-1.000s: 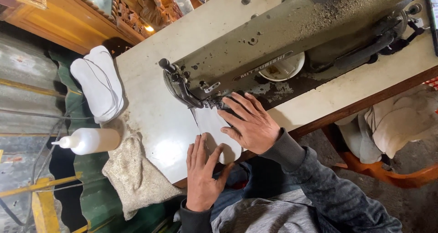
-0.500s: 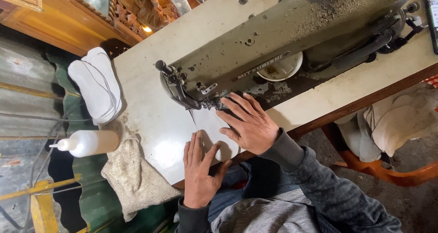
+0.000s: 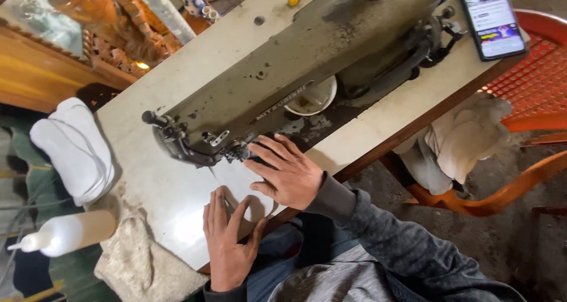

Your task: Stitching the edges of shoe insoles using an industrial sewing machine.

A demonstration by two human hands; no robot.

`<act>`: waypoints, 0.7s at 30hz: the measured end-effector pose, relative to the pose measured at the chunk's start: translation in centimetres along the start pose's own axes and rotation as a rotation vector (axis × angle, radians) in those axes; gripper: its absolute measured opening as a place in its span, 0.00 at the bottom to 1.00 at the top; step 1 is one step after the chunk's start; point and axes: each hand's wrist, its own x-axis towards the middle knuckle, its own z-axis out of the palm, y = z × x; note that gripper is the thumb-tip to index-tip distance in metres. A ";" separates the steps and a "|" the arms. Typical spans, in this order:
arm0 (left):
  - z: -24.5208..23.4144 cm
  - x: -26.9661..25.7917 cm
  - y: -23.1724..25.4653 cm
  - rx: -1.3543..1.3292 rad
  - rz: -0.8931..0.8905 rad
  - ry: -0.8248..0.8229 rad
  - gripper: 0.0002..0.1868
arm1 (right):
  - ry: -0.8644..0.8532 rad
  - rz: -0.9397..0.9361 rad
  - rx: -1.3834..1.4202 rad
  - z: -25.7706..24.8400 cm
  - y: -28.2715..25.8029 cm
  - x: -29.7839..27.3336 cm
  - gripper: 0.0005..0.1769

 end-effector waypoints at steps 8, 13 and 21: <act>0.4 0.3 -0.6 0.029 -0.009 0.031 0.28 | 0.095 -0.003 -0.038 -0.3 -0.1 0.4 0.28; 0.5 0.5 -0.9 0.040 -0.003 0.056 0.30 | 0.092 0.001 -0.048 -0.2 -0.1 0.4 0.29; 0.8 0.5 -1.4 0.038 0.005 0.077 0.30 | 0.132 -0.015 -0.051 -0.4 -0.2 0.5 0.29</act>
